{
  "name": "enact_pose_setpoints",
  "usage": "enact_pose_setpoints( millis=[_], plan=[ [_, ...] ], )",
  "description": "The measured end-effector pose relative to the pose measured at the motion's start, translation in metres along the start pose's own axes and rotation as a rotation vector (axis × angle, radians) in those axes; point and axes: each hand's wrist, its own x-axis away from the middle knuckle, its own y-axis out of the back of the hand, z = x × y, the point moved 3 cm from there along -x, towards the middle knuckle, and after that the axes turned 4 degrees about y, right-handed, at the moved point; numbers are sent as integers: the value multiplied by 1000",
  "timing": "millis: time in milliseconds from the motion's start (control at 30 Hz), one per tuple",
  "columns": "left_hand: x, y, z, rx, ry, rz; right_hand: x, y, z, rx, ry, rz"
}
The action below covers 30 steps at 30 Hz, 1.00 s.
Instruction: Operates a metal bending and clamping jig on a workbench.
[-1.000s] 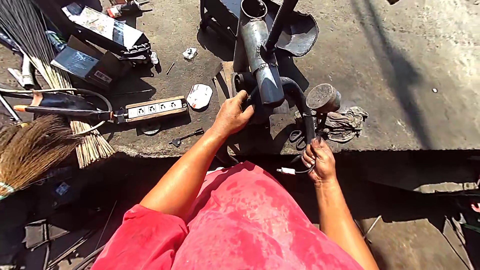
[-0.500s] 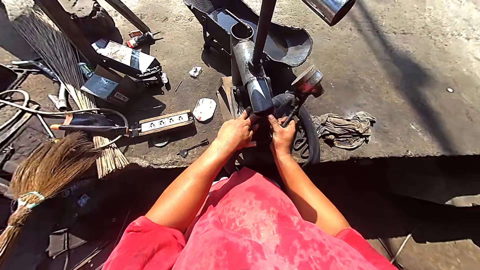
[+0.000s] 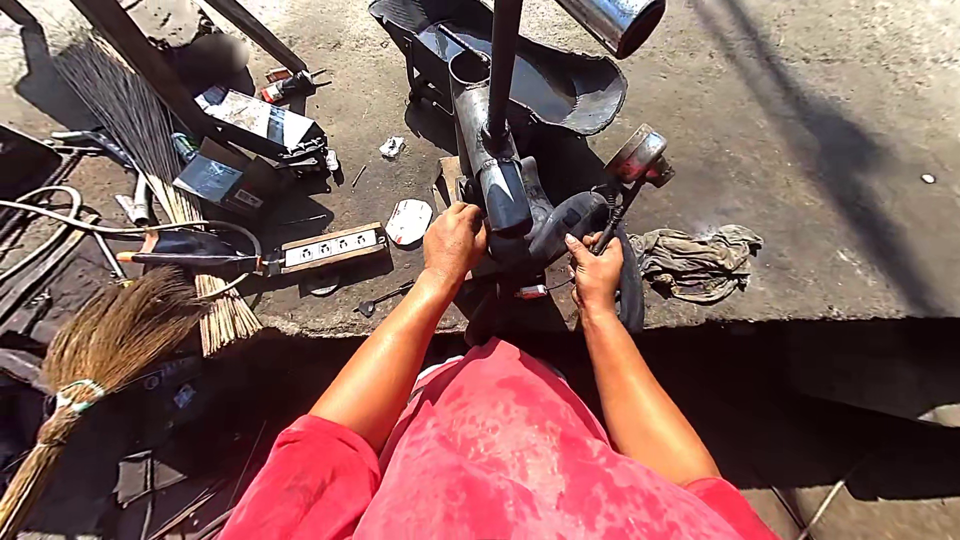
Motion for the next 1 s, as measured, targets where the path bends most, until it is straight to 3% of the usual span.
enact_pose_setpoints(
  millis=[100,233,367,500,800,1000],
  plan=[
    [-19,-8,12,131,128,-45,-28,30,14,88,93,-62],
    [-35,-8,15,271,96,-16,-76,61,48,111,171,-146],
    [-45,-7,23,375,170,-78,-122,83,79,103,193,-209],
    [-52,-6,30,497,223,-98,-154,101,108,71,264,-171],
    [-46,-10,22,444,231,-86,-125,132,145,11,394,-17],
    [-53,-5,27,439,345,-78,-127,176,186,400,421,-122]
  ],
)
